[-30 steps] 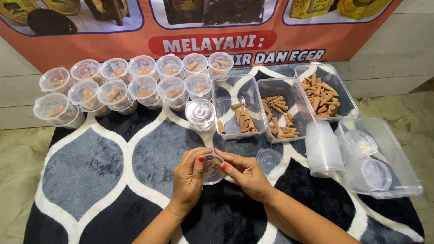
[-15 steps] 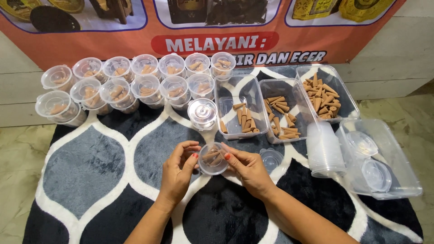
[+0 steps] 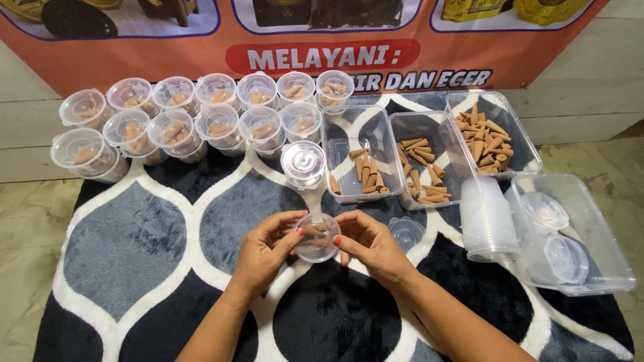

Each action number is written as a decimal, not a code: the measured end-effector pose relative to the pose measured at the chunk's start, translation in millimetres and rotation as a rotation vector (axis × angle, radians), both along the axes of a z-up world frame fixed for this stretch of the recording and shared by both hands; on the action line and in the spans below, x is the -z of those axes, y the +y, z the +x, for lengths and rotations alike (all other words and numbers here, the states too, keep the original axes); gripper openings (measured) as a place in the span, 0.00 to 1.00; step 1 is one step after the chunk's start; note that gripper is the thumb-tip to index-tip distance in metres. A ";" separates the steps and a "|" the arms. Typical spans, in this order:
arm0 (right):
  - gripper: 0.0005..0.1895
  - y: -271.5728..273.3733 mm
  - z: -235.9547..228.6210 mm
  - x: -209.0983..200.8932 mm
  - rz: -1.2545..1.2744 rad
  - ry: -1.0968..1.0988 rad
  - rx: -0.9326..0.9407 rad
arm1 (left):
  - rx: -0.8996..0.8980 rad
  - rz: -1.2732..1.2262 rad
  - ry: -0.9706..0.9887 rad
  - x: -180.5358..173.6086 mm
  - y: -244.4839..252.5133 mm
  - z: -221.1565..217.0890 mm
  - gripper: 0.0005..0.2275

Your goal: The person picks up incense cones from a plastic container and places them into smaller clear plastic cups, one by one.

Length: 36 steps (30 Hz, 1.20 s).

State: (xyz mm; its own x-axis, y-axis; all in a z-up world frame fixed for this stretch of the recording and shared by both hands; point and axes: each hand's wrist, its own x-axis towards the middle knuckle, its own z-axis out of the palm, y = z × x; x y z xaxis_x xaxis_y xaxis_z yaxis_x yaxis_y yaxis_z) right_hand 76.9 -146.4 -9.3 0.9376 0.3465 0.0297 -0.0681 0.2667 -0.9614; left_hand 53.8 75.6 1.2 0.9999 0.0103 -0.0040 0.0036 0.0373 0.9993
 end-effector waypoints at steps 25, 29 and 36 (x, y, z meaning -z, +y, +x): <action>0.16 9.1 -4.6 -11.3 0.091 0.080 0.086 | 0.024 -0.164 0.095 -17.4 4.9 1.7 0.17; 0.19 6.4 -2.6 -9.2 0.074 0.107 0.029 | -0.114 0.014 0.103 -13.4 31.8 10.3 0.13; 0.17 6.4 -1.2 -3.4 0.014 0.078 0.033 | -0.629 0.517 0.044 -0.5 59.7 27.8 0.10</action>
